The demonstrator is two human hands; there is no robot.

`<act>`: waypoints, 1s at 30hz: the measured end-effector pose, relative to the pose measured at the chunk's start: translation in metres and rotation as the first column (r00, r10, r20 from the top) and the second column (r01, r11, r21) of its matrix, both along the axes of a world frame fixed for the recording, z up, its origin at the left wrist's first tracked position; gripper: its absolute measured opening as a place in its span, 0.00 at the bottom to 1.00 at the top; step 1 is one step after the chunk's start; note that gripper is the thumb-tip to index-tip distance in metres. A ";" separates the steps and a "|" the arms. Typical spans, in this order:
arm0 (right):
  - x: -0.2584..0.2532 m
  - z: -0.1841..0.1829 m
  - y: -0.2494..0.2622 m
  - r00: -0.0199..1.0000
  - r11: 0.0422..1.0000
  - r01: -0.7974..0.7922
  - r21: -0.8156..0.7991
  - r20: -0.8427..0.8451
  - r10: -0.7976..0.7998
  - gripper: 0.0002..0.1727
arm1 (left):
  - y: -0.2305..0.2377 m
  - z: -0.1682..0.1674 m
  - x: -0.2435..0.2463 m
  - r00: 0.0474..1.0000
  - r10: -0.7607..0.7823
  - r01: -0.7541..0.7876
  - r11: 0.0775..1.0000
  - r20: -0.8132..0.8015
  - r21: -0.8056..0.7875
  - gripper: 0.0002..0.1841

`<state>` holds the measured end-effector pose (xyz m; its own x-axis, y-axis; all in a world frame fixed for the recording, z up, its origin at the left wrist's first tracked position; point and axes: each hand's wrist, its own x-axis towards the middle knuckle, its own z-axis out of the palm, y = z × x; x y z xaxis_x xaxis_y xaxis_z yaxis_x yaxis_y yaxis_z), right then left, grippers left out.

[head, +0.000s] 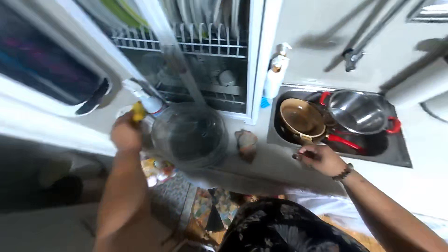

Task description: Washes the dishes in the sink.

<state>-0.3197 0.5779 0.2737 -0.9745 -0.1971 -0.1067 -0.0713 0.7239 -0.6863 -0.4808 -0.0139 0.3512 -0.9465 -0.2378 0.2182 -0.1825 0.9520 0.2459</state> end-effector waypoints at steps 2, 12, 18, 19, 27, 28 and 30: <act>0.001 -0.006 -0.023 1.000 0.986 0.001 -0.168 -0.003 -0.002 0.12 | -0.024 -0.005 0.011 0.991 -0.028 0.031 0.999 -0.133 0.022 0.22; -0.025 0.014 -0.164 0.980 0.414 0.141 -0.899 0.186 0.071 0.26 | 0.225 -0.089 0.102 0.556 -0.650 0.827 0.372 -0.517 0.422 0.09; -0.116 -0.004 -0.033 0.838 0.717 0.539 -0.441 0.196 -0.509 0.22 | 0.278 -0.217 0.043 0.675 -0.738 0.698 0.636 -0.005 0.330 0.38; -0.138 -0.005 -0.017 0.828 0.769 0.553 -0.321 0.113 -0.549 0.23 | 0.275 -0.243 0.044 0.700 -0.714 0.682 0.678 0.024 0.274 0.40; -0.260 -0.043 -0.049 0.943 0.930 0.297 0.218 -0.220 -0.250 0.25 | 0.264 -0.281 0.067 0.773 -0.633 0.623 0.770 0.037 0.137 0.27; -0.259 -0.053 -0.053 0.943 0.929 0.286 0.236 -0.243 -0.229 0.24 | 0.263 -0.279 0.069 0.778 -0.626 0.616 0.776 0.051 0.133 0.27; -0.252 -0.070 -0.053 0.929 0.933 0.255 0.253 -0.331 -0.164 0.22 | 0.262 -0.276 0.068 0.782 -0.621 0.611 0.780 0.050 0.134 0.27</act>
